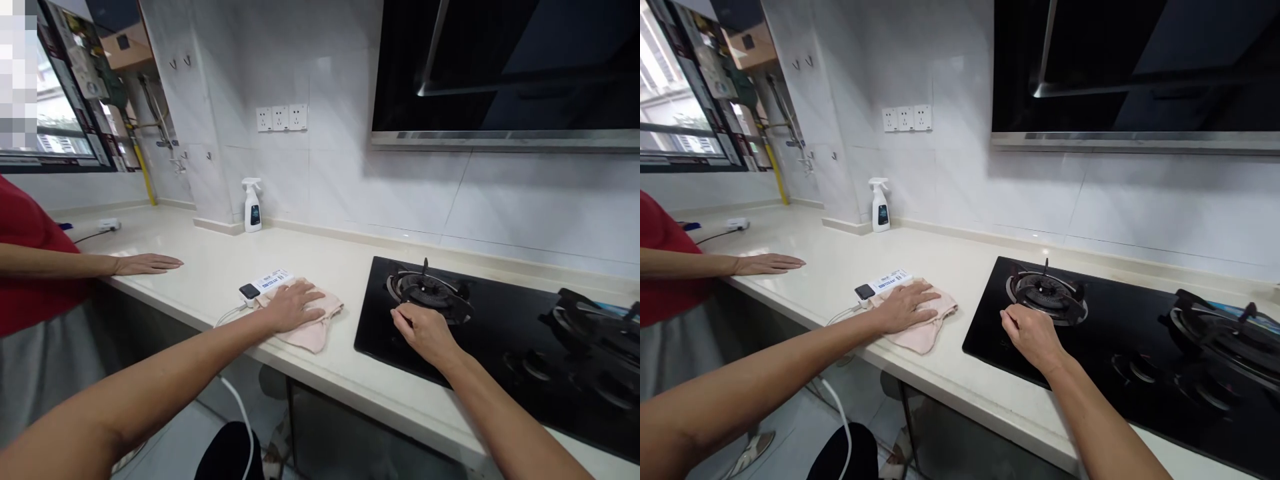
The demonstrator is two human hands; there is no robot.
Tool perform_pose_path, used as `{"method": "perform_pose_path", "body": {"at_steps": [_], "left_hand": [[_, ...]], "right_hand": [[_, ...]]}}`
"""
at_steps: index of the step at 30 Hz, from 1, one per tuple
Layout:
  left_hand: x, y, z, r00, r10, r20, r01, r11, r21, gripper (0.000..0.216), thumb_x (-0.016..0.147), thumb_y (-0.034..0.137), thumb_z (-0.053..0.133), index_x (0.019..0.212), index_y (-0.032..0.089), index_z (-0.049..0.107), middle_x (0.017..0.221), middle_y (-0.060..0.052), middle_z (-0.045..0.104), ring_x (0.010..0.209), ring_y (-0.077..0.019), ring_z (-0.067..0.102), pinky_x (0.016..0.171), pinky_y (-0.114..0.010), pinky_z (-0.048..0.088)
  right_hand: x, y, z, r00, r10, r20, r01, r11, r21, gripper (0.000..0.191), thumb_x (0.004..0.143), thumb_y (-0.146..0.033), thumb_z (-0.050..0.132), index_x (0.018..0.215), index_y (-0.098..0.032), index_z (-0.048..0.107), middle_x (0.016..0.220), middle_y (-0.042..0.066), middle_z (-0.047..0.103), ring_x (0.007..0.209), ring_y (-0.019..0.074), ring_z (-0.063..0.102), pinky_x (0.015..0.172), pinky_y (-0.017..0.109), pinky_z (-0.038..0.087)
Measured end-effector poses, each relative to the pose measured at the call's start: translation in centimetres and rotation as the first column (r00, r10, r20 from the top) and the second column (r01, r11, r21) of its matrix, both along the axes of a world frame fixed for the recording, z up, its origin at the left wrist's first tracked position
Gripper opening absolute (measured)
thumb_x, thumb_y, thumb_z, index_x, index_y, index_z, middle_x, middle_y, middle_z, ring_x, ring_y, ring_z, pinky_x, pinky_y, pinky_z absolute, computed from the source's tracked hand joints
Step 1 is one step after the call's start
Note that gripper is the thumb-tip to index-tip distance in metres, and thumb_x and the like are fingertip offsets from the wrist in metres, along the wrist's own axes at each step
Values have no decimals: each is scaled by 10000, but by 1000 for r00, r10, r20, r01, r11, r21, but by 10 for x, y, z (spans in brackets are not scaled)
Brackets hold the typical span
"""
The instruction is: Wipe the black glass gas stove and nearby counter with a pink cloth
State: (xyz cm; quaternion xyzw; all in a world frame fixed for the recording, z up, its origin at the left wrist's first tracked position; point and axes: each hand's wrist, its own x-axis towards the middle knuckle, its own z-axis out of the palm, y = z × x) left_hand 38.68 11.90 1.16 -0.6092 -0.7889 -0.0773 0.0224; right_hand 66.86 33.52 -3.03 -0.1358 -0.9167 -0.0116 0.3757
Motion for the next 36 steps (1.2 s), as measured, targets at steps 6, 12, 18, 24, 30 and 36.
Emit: {"method": "perform_pose_path", "body": {"at_steps": [6, 12, 18, 24, 30, 36], "left_hand": [[-4, 28, -6, 990, 137, -25, -135, 987, 85, 551, 988, 646, 393, 1417, 361, 591, 1547, -73, 531, 1458, -350, 390, 1145, -590, 332], [25, -6, -8, 993, 108, -53, -103, 991, 90, 539, 980, 616, 456, 1420, 346, 612, 1628, -108, 435, 1502, -402, 337, 1125, -639, 337], [54, -63, -19, 994, -50, -92, 60, 992, 108, 461, 992, 518, 518, 1415, 363, 617, 1606, -96, 473, 1458, -366, 423, 1101, -572, 379], [70, -73, -31, 980, -196, 10, 181, 920, 349, 370, 993, 454, 507, 1185, 213, 714, 1189, -148, 694, 1156, -327, 623, 941, -470, 492], [102, -32, 9, 831, -320, 455, 101, 891, 443, 338, 991, 470, 530, 1144, 205, 673, 1008, -67, 686, 942, -217, 670, 844, -350, 531], [137, 56, 30, 924, -366, 108, 241, 778, 580, 441, 975, 439, 569, 1363, 238, 622, 1406, -143, 617, 1342, -318, 526, 1129, -539, 404]], "right_hand": [[2, -2, 7, 998, -46, -48, 48, 998, 30, 438, 1067, -374, 448, 675, -214, 557, 652, -4, 594, 577, 131, 512, 604, 294, 280], [1, -5, 8, 995, -38, -95, 51, 989, 138, 437, 1080, -342, 427, 690, -203, 565, 673, 3, 602, 602, 130, 546, 622, 285, 303], [1, -6, 13, 984, -5, -176, 36, 985, 171, 425, 1077, -321, 446, 693, -202, 585, 664, -2, 606, 592, 124, 549, 618, 278, 328], [25, 15, 36, 889, -74, -453, 143, 982, 121, 362, 1051, -313, 487, 761, -193, 666, 723, 15, 685, 643, 134, 608, 660, 256, 400], [48, 33, 56, 735, -241, -633, 249, 965, -79, 373, 1009, -359, 479, 741, -194, 680, 713, 36, 707, 623, 148, 607, 646, 267, 417], [46, 29, 61, 751, -245, -614, 225, 968, -111, 421, 1022, -375, 451, 686, -200, 635, 684, 33, 675, 599, 133, 566, 639, 266, 395]]}}
